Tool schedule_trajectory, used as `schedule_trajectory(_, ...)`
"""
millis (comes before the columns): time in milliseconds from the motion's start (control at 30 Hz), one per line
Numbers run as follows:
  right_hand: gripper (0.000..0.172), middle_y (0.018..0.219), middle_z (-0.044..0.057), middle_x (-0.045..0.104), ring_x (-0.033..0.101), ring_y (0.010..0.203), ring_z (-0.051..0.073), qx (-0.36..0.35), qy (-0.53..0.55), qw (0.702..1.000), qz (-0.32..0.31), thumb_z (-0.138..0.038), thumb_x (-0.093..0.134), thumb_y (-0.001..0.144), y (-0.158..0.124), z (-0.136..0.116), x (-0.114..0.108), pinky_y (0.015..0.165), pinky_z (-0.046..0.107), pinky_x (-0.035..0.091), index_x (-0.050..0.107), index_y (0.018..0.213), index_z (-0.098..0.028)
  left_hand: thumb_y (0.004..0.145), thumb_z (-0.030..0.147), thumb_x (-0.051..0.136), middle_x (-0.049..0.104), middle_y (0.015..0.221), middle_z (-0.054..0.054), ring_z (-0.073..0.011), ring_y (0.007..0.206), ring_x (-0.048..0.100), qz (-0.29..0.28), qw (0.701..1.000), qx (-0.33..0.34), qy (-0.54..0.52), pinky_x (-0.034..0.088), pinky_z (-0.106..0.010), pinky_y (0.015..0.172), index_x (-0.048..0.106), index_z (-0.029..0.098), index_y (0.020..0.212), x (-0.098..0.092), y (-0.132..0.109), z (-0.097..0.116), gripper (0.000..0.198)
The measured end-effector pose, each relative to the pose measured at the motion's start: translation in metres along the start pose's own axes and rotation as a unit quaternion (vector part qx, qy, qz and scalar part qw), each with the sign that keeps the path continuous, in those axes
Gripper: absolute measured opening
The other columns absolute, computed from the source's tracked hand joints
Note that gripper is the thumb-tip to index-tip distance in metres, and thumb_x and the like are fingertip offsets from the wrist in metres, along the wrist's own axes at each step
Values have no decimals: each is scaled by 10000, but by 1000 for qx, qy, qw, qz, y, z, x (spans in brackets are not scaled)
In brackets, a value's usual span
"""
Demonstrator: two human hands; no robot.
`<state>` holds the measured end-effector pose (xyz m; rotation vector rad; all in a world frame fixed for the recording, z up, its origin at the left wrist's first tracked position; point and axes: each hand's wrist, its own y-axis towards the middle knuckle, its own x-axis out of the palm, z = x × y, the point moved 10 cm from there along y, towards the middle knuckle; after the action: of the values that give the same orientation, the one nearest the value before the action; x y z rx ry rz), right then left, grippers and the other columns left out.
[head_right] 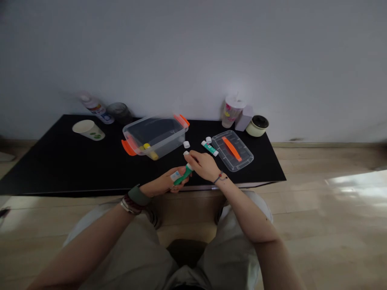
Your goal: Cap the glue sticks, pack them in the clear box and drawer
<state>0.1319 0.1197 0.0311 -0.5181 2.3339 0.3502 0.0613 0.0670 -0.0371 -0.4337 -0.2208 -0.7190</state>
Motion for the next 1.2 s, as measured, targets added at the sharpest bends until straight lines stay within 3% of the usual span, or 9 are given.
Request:
schedule_trajectory(167,277,657,-22,462,431,578,126,-74,57,996,11,-355,365,999,-6,-20,-11,597,252,326,463,779,-219,843,688,559,430,695,63,-19,434,252,-66,996,-8,-66,226,-168,379,496,165,945,16,-7,6,537)
schedule_trajectory(300,248,637,-18,472,427,558,136,-1,-42,999,8,-279,361,987,-1,-7,-1,597,265,284,505,795,-218,871,693,503,444,698,53,-42,462,329,25,996,48,70,282,-189,414,458,186,882,0,-3,8,509)
schedule_trajectory(467,237,675,-4,543,449,565,143,126,-130,983,8,-282,399,993,-1,20,8,568,276,215,557,825,-230,918,590,496,493,666,26,-99,555,439,151,941,86,289,357,-236,517,487,189,834,-22,-5,17,410)
schedule_trajectory(633,322,638,-13,519,479,578,140,32,-53,998,11,-387,362,1018,-2,2,3,590,262,275,517,788,-224,887,658,503,433,693,52,-44,459,308,9,998,-3,60,274,-192,421,465,188,878,-5,-2,1,472)
schedule_trajectory(767,283,632,-14,525,474,570,138,-60,-4,998,7,-387,375,997,-7,-18,-4,608,259,324,513,817,-218,864,676,542,432,712,50,-25,458,271,-67,996,-16,-50,240,-162,405,483,177,915,14,-7,4,505)
schedule_trajectory(933,255,617,-9,508,452,554,143,-8,-87,996,3,-300,374,978,-2,-6,4,595,274,274,548,810,-217,883,676,495,455,706,43,-58,489,354,39,991,62,112,311,-193,446,482,185,912,-2,-5,10,493)
schedule_trajectory(1067,249,641,1,544,459,559,146,91,-149,984,16,-306,410,983,0,13,9,566,279,214,589,827,-229,923,512,512,563,775,-22,-143,643,523,161,921,109,337,386,-247,577,529,197,919,-22,-8,22,316)
schedule_trajectory(1133,268,658,4,559,467,568,145,119,-152,981,15,-313,407,993,0,19,12,562,278,208,595,821,-233,911,471,540,588,818,-39,-171,711,566,183,900,113,379,398,-260,619,533,207,925,-27,-8,25,264)
schedule_trajectory(1200,307,648,0,550,470,569,140,111,-127,986,13,-351,394,1008,0,19,12,565,272,229,587,803,-228,912,510,528,558,777,-21,-150,640,535,161,921,96,342,392,-256,587,515,206,918,-27,-6,22,304)
